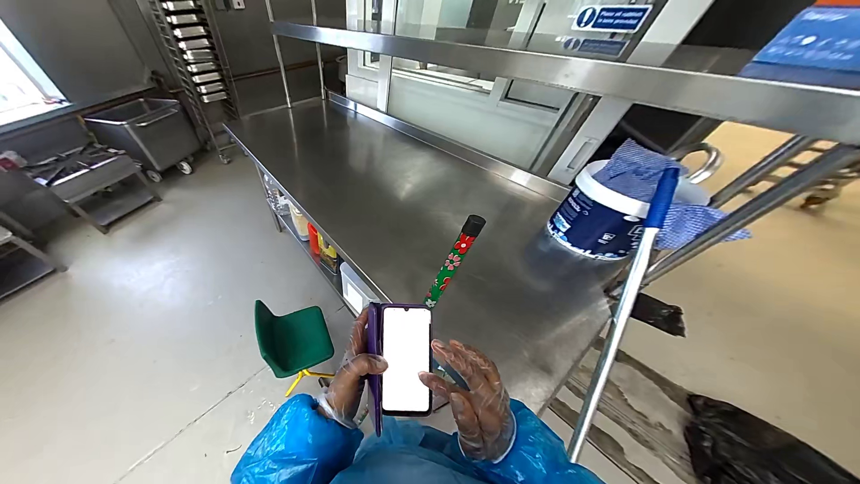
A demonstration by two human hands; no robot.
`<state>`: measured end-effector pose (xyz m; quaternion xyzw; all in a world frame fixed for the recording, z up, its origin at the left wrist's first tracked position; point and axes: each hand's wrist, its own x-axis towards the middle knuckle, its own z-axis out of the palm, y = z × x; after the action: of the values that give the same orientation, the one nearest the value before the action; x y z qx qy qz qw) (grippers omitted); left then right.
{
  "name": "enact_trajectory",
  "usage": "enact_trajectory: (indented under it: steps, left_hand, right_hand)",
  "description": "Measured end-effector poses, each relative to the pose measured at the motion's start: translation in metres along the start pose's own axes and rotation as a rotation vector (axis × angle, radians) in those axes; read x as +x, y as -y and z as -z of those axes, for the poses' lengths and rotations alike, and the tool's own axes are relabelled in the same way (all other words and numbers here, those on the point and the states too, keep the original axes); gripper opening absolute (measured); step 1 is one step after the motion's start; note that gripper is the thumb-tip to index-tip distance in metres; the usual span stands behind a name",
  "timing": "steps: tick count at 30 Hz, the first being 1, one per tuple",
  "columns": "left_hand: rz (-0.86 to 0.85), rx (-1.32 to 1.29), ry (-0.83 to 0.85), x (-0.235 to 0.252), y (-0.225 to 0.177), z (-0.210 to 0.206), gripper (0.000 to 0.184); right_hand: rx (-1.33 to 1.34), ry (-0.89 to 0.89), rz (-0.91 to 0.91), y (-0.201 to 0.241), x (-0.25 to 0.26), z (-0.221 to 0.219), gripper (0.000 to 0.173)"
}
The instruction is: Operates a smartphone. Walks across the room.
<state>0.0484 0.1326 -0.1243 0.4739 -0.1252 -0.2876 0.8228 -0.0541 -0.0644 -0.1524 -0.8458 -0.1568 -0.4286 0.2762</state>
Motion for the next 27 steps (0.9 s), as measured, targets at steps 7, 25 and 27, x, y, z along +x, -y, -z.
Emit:
enact_trajectory:
  steps: [7,25,27]
  left_hand:
    - [-0.012,0.022,0.010,0.0012,0.0022,0.0034,0.099]
    - [0.015,-0.006,0.009,-0.0012,0.0052,0.0049,0.103]
    - [0.018,-0.011,0.006,-0.0007,0.0060,0.0053,0.102]
  right_hand:
    - [-0.014,0.003,-0.013,-0.0002,0.0022,0.0007,0.053]
    - [0.004,-0.008,-0.077,-0.0009,0.0002,0.0000,0.051]
    - [0.005,-0.012,-0.080,-0.0011,-0.0005,-0.0004,0.051]
